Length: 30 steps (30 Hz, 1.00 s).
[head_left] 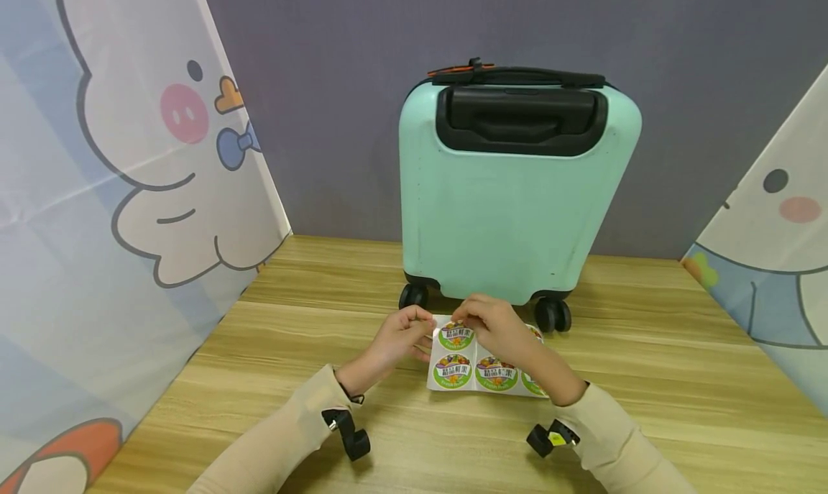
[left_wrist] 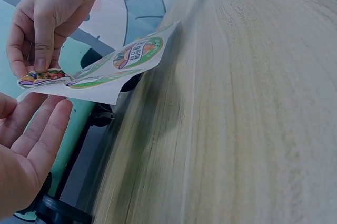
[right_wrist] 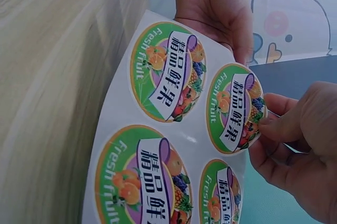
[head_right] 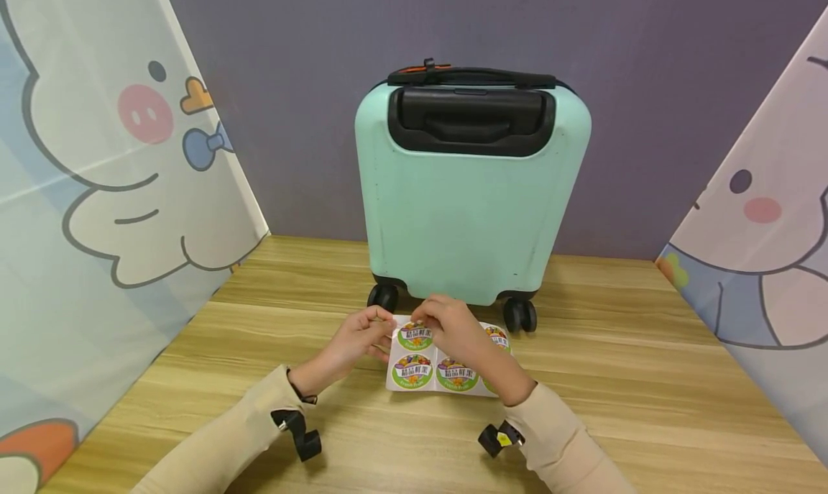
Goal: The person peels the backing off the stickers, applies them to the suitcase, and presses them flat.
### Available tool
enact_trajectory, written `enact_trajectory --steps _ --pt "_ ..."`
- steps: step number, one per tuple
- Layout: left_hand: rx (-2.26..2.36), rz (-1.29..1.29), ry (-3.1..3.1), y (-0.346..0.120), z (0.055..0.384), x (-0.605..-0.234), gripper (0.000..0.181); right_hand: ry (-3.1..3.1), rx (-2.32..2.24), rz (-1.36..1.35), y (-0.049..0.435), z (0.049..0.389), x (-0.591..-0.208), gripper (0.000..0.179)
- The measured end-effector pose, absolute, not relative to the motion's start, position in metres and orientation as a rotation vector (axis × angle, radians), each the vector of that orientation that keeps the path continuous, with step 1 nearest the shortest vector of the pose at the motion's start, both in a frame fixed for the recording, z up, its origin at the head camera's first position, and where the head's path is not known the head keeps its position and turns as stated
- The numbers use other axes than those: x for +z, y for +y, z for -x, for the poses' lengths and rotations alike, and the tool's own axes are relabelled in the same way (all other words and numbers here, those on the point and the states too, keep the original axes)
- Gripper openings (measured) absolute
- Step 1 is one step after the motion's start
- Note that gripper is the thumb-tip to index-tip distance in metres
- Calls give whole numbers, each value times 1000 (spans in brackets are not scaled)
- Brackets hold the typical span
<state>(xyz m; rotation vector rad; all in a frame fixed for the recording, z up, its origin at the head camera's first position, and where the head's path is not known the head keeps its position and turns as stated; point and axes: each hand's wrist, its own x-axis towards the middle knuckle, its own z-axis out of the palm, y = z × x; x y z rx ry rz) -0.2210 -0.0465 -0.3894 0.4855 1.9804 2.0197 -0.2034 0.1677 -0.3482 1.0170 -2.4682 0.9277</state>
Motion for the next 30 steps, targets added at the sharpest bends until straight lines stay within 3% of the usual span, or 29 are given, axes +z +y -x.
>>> enact_trajectory --steps 30 --pt "2010 -486 1984 -48 221 -392 17 -2559 1044 -1001 175 206 -345 25"
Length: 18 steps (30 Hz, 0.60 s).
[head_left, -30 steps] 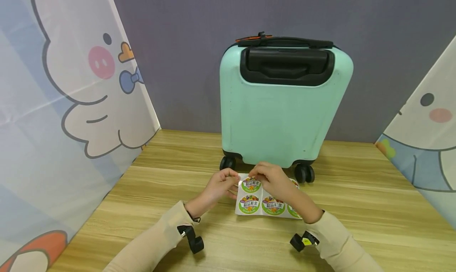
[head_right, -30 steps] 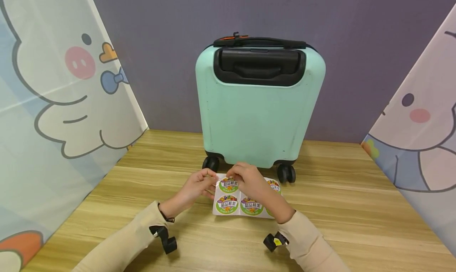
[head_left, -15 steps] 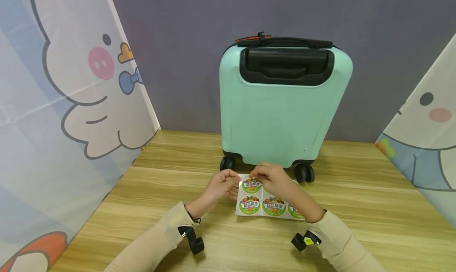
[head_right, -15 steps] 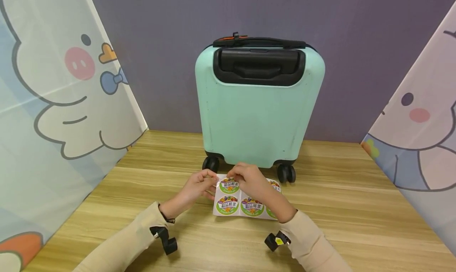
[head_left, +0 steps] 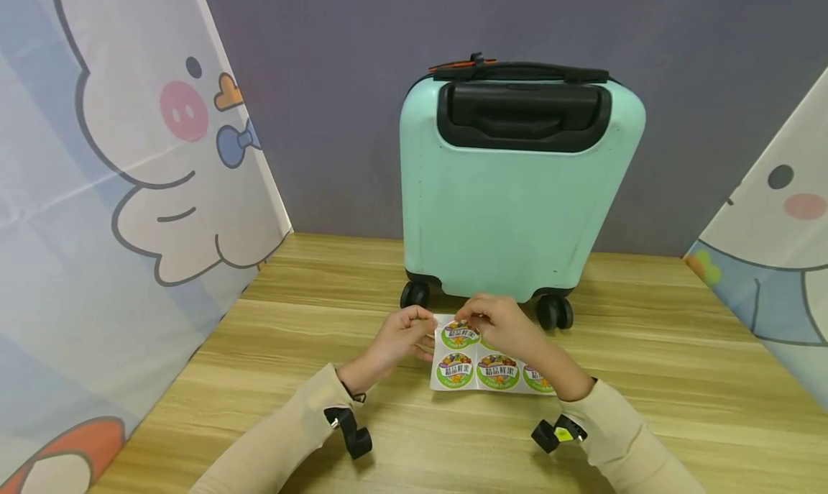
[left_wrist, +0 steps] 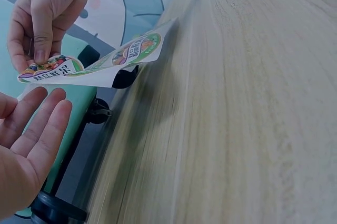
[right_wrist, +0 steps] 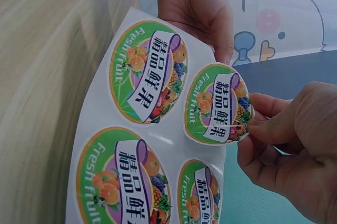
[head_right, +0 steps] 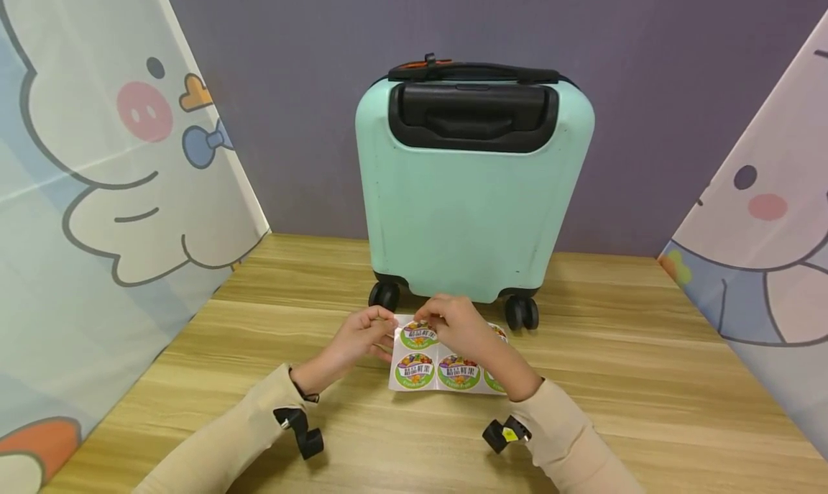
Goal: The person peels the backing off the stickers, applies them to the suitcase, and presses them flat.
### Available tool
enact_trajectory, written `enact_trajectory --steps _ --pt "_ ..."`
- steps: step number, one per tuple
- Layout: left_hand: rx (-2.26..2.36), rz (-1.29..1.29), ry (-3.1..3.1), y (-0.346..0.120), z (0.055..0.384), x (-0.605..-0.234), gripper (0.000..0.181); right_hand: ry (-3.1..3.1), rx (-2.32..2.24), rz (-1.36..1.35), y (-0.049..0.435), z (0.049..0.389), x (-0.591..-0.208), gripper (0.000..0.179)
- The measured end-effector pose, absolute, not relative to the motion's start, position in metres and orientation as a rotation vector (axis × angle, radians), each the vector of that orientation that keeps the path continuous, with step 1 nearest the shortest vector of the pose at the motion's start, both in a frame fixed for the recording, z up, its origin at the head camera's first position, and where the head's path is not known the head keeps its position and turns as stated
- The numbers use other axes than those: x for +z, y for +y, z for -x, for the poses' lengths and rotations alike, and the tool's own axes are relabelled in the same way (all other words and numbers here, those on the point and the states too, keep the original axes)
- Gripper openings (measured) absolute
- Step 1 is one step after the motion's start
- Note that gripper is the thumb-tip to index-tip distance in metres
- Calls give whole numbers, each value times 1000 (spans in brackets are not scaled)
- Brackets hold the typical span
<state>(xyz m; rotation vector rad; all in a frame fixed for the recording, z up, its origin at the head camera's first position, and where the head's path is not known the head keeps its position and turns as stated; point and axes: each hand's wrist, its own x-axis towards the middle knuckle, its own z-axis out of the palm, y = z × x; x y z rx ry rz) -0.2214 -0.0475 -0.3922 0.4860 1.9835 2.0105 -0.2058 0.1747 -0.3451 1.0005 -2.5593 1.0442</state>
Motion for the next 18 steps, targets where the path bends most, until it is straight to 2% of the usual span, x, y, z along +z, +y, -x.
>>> enact_trajectory --steps 18 --pt "2038 -441 1948 -49 226 -397 16 -2641 1124 -865 178 206 -341 23"
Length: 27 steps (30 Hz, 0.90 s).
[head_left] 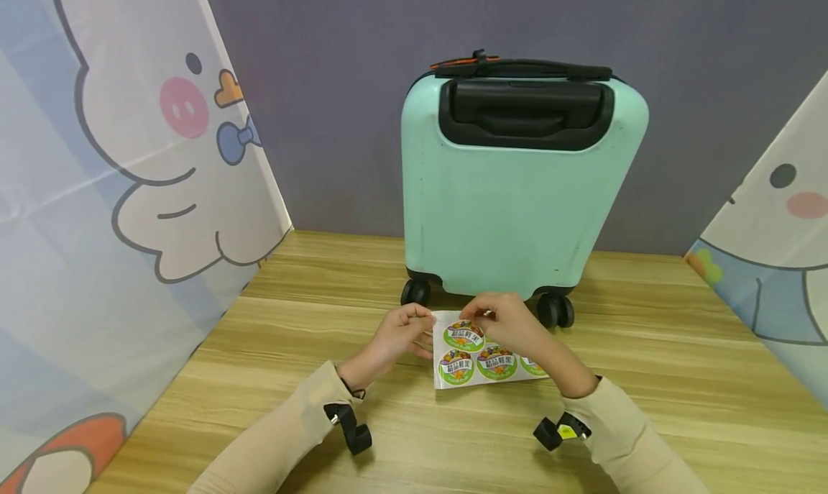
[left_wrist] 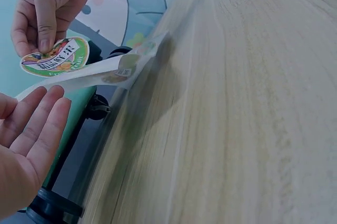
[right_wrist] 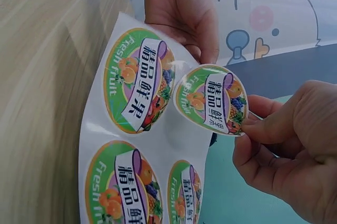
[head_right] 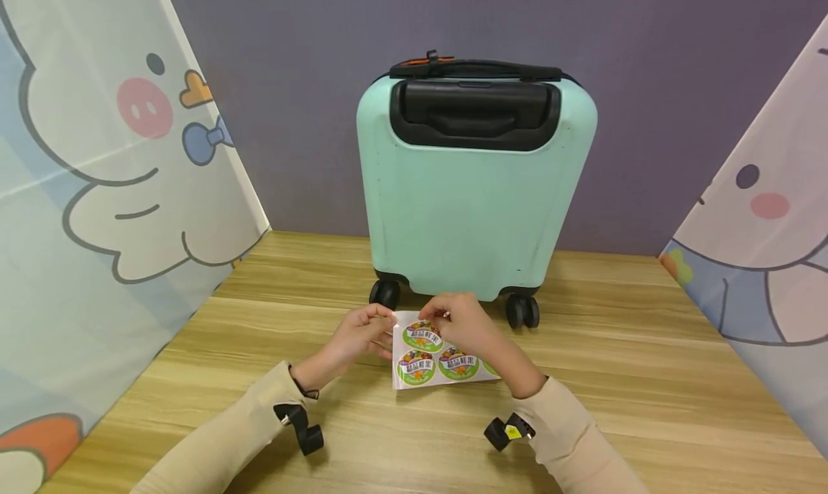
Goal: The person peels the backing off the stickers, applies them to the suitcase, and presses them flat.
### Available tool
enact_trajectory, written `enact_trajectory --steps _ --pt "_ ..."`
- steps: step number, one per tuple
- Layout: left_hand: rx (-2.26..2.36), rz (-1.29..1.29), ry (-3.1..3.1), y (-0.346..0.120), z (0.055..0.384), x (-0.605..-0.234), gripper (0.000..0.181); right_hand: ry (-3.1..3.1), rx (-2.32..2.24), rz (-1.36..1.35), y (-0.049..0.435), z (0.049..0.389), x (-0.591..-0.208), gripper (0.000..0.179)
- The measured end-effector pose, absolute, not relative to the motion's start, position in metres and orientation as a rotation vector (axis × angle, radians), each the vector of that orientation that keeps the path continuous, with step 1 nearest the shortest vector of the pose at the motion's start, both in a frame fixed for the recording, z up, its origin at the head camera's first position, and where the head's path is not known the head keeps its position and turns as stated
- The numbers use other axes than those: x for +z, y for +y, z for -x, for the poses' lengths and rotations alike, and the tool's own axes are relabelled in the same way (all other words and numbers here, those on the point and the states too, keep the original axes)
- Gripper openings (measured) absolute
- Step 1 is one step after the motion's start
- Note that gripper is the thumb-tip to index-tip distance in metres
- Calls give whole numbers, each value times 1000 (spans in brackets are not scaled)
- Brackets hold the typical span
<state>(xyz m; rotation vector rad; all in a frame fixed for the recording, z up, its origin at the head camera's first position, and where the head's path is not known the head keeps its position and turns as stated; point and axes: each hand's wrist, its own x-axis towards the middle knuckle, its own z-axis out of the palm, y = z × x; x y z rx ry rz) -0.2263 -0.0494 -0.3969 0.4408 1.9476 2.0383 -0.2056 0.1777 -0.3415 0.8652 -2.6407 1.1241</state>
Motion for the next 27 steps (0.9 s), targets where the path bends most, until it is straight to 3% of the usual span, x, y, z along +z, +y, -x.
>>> enact_trajectory --steps 27 --pt "2034 -402 1979 -53 231 -405 22 -2628 1126 -800 182 209 -341 22"
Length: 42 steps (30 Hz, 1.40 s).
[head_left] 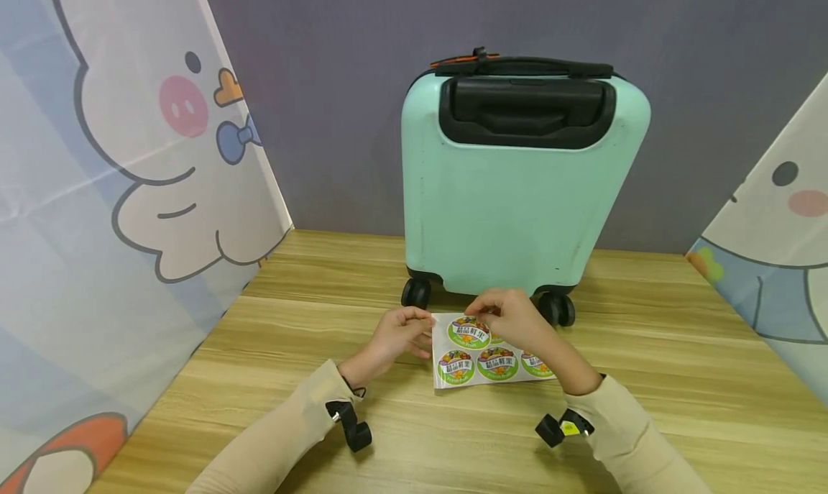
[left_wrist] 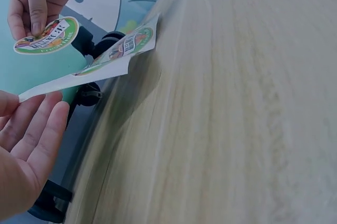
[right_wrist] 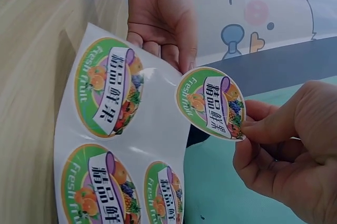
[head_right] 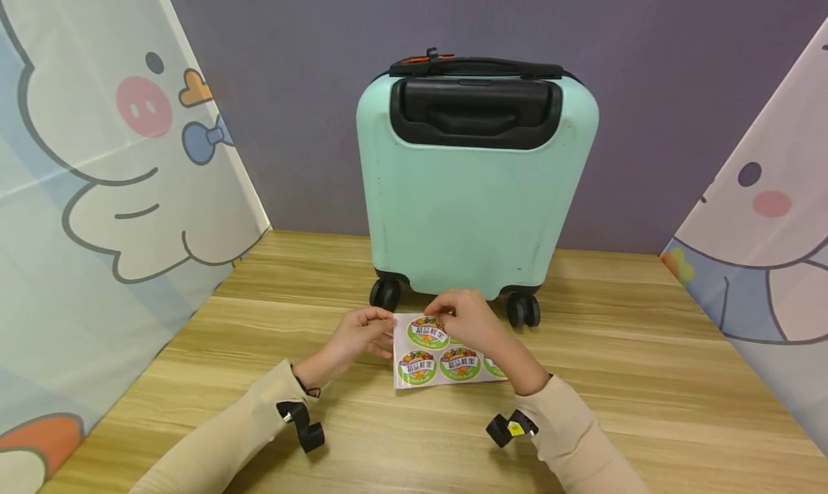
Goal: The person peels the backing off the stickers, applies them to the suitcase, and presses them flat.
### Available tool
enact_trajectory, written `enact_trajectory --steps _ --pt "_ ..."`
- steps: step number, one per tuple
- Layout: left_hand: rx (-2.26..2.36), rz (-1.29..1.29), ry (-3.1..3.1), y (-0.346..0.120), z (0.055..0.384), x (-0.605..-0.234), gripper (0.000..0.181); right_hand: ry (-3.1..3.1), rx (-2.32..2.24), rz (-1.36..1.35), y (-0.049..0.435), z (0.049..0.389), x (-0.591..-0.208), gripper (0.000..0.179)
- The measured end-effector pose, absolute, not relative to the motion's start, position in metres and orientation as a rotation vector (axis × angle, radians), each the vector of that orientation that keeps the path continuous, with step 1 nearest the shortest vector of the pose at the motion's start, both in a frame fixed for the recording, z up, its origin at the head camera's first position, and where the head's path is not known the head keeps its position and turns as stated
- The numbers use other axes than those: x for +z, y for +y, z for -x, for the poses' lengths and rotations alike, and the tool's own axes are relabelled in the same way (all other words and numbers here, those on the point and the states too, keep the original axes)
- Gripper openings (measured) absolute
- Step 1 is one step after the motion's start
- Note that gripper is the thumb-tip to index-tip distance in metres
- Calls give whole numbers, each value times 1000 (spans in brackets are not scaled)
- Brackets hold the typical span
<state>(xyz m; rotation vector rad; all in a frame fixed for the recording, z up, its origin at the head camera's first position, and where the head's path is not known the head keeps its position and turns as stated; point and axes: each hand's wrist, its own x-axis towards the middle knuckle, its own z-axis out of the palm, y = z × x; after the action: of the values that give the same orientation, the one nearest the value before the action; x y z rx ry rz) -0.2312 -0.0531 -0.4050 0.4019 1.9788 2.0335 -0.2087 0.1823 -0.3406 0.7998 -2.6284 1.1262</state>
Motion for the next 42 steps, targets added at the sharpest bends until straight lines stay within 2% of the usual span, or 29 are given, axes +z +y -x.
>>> enact_trajectory --steps 42 --pt "1849 -338 2059 -72 239 -422 29 -2653 1159 -722 192 214 -320 20"
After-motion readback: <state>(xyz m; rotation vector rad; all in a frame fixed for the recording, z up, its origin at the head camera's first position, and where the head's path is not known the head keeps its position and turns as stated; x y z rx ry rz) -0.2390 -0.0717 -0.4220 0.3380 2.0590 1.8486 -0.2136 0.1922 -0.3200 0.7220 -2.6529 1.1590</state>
